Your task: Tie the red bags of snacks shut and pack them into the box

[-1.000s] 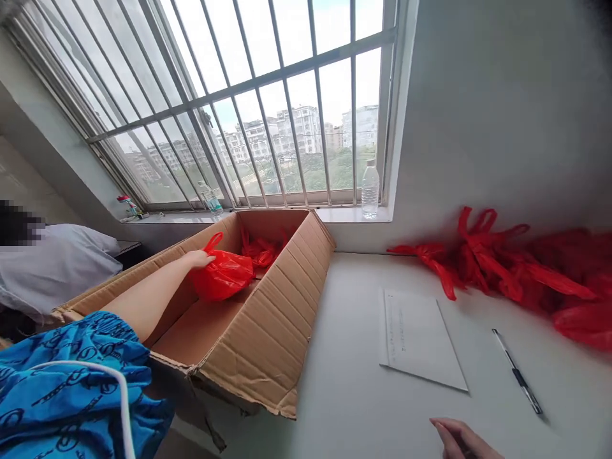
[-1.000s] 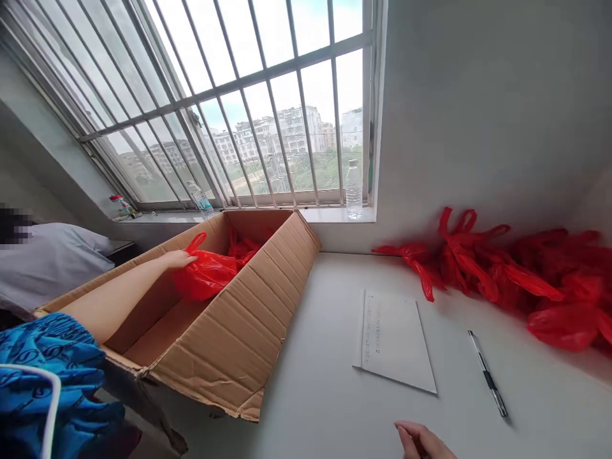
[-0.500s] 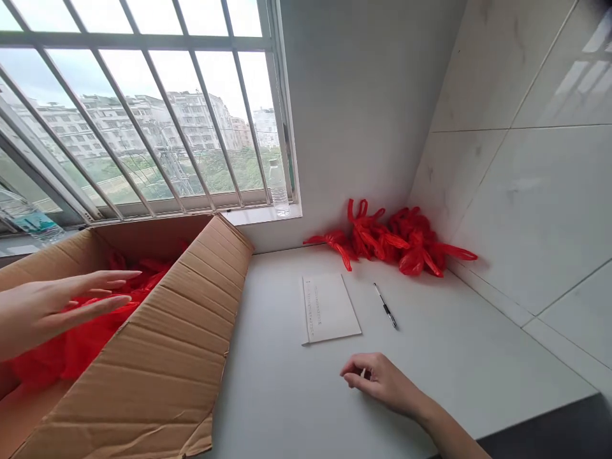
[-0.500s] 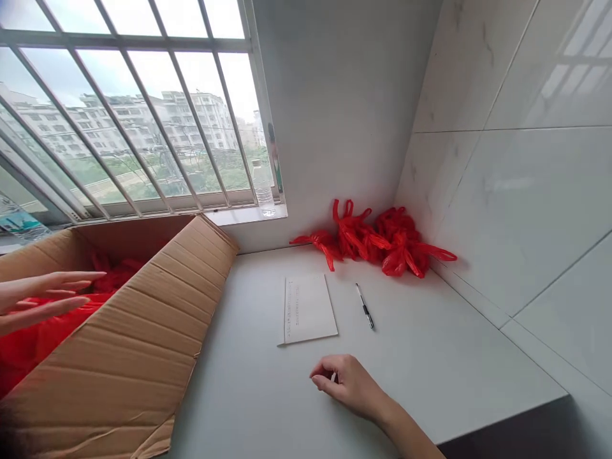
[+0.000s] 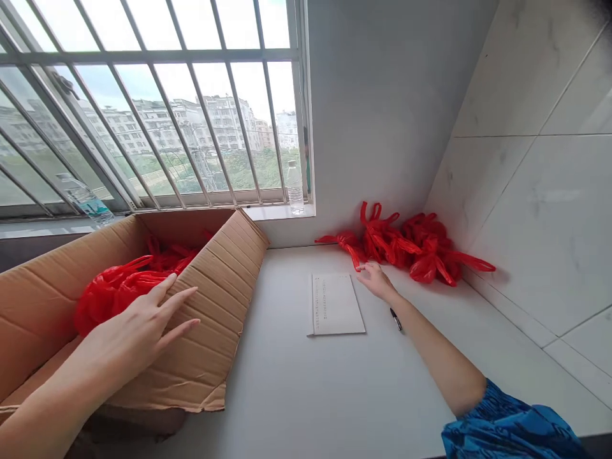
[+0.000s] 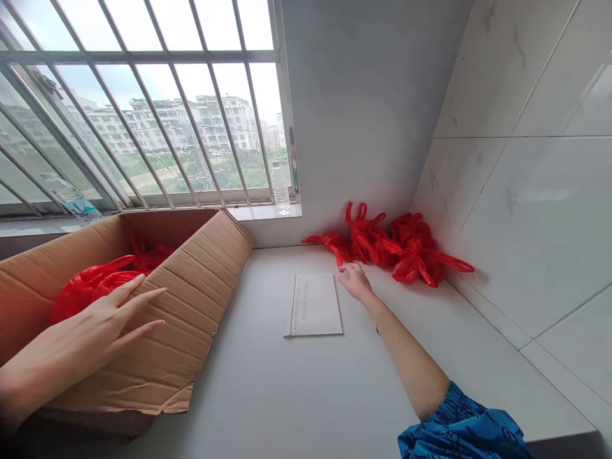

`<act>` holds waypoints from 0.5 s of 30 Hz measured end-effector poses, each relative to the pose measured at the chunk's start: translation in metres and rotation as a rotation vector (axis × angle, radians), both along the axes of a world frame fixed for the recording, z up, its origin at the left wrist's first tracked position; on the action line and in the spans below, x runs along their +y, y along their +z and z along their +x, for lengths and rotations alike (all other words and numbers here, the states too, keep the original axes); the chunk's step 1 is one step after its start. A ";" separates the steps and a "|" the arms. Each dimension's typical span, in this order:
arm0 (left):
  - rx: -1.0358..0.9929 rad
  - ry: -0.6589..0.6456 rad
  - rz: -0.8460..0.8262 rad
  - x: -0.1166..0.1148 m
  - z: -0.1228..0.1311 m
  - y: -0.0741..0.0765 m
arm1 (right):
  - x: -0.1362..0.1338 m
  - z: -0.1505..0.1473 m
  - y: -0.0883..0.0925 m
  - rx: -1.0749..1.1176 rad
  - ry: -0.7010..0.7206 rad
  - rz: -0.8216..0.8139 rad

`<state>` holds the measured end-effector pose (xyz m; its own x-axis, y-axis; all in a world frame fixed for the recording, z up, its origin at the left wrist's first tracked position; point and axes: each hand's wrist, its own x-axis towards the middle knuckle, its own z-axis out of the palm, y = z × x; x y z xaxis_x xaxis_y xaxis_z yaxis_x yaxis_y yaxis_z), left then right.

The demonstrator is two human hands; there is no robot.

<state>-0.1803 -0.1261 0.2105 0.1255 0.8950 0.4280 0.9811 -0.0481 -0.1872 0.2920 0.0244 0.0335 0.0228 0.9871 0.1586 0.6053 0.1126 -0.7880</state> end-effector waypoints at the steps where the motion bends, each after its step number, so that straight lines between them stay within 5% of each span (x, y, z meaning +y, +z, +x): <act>1: 0.016 -0.033 0.026 -0.004 0.005 0.002 | 0.011 -0.002 -0.003 0.011 -0.020 -0.006; 5: -0.009 -0.251 0.146 -0.026 0.038 -0.003 | 0.038 -0.010 -0.012 0.088 -0.036 -0.018; 8: -0.059 -0.493 0.029 -0.035 0.068 -0.025 | 0.050 -0.012 -0.002 0.170 -0.040 0.020; 15: -0.185 -0.619 -0.283 -0.014 0.117 -0.084 | 0.067 0.000 0.088 0.426 0.019 0.201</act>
